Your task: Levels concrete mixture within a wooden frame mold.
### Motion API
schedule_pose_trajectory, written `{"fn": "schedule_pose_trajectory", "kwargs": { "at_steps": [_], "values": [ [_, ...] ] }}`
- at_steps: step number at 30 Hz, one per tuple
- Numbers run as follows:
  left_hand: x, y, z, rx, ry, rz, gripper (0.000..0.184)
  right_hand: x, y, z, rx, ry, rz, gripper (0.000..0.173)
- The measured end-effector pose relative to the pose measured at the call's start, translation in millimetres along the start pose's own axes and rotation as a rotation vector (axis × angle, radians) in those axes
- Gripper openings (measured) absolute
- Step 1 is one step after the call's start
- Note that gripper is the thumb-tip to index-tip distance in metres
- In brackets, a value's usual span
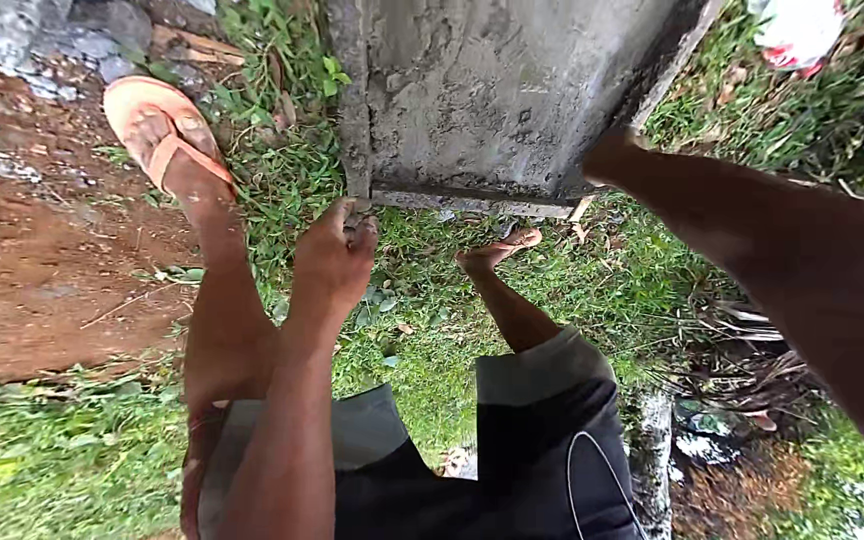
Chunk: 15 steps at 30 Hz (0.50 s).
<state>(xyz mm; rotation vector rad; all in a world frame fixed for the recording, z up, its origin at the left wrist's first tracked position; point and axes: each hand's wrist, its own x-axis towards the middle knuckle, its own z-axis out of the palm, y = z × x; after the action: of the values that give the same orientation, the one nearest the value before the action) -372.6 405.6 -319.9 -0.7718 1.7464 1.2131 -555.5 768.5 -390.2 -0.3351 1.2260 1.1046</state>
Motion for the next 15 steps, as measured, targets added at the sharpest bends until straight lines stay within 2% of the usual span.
{"fn": "schedule_pose_trajectory", "kwargs": {
  "at_steps": [4, 8, 12, 15],
  "values": [
    [-3.0, -10.6, -28.9, -0.01, 0.002, -0.006, 0.034, -8.8, -31.2, -57.1, -0.058, 0.038, -0.045, 0.025],
    [-12.2, -24.5, -57.8, -0.09, 0.012, 0.031, 0.032, -43.5, -58.0, -132.7, 0.056, 0.105, -0.131, 0.03],
    [-19.2, -35.0, -88.5, -0.121, 0.047, 0.026, 0.032, -82.0, -109.2, -216.0, 0.08, 0.194, -0.187, 0.032],
    [-21.1, -35.2, -101.7, -0.181, 0.101, 0.022, 0.03, -99.5, -129.6, -256.8, 0.054, 0.232, -0.224, 0.033]
  ]
}}
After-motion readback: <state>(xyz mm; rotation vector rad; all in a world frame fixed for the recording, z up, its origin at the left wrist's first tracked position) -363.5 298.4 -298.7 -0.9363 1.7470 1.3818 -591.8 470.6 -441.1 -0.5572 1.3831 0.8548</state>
